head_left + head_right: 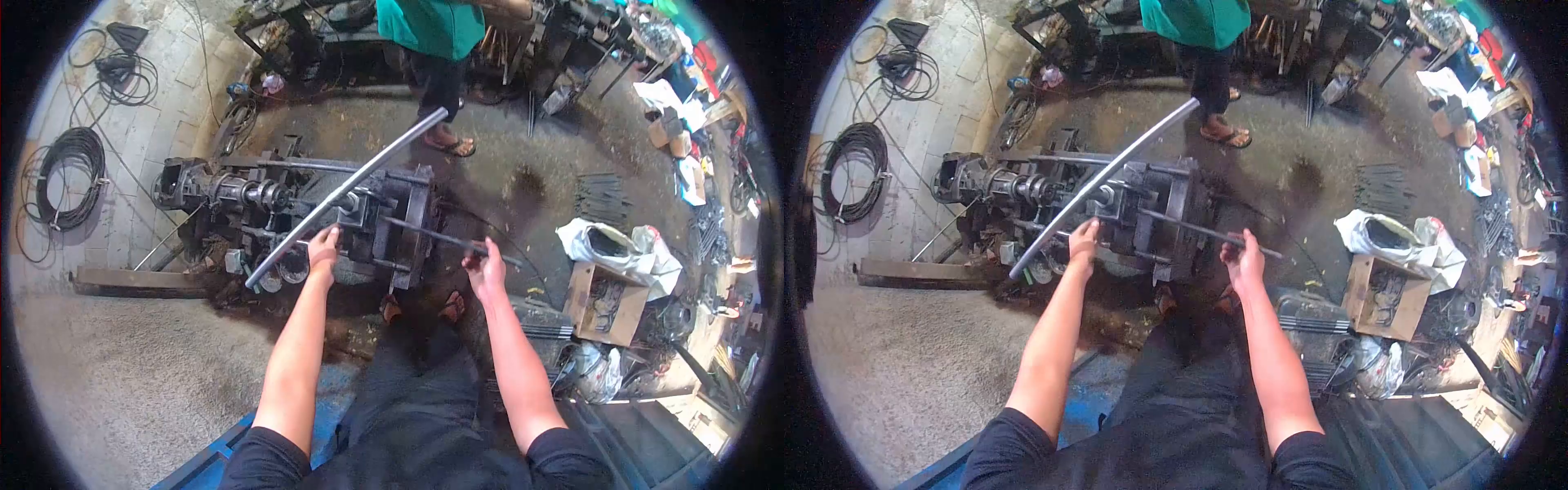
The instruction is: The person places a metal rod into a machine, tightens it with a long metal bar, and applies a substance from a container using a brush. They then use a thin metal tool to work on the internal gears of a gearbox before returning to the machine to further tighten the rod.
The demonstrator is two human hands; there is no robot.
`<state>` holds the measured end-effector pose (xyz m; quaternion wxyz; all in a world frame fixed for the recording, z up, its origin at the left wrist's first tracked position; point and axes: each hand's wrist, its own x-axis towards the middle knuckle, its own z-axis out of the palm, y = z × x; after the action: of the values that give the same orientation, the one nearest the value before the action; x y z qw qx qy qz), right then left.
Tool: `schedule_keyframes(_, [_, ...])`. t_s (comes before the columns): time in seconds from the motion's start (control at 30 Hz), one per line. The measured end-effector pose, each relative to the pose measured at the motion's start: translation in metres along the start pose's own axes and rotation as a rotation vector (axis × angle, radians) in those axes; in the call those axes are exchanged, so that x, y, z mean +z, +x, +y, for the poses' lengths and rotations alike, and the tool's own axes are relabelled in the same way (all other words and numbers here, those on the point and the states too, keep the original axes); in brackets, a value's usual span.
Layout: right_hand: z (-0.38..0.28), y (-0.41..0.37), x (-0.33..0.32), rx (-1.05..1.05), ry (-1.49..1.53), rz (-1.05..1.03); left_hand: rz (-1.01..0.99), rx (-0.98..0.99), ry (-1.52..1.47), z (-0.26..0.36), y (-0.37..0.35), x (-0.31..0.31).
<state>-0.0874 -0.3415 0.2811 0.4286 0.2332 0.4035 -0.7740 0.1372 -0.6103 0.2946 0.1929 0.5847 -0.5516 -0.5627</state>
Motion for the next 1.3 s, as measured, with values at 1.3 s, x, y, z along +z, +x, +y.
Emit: schedule_keyframes(1.3, [0.031,0.042,0.048,0.03,-0.113,0.173,-0.106,0.026,0.404,0.012,0.046,0.006])
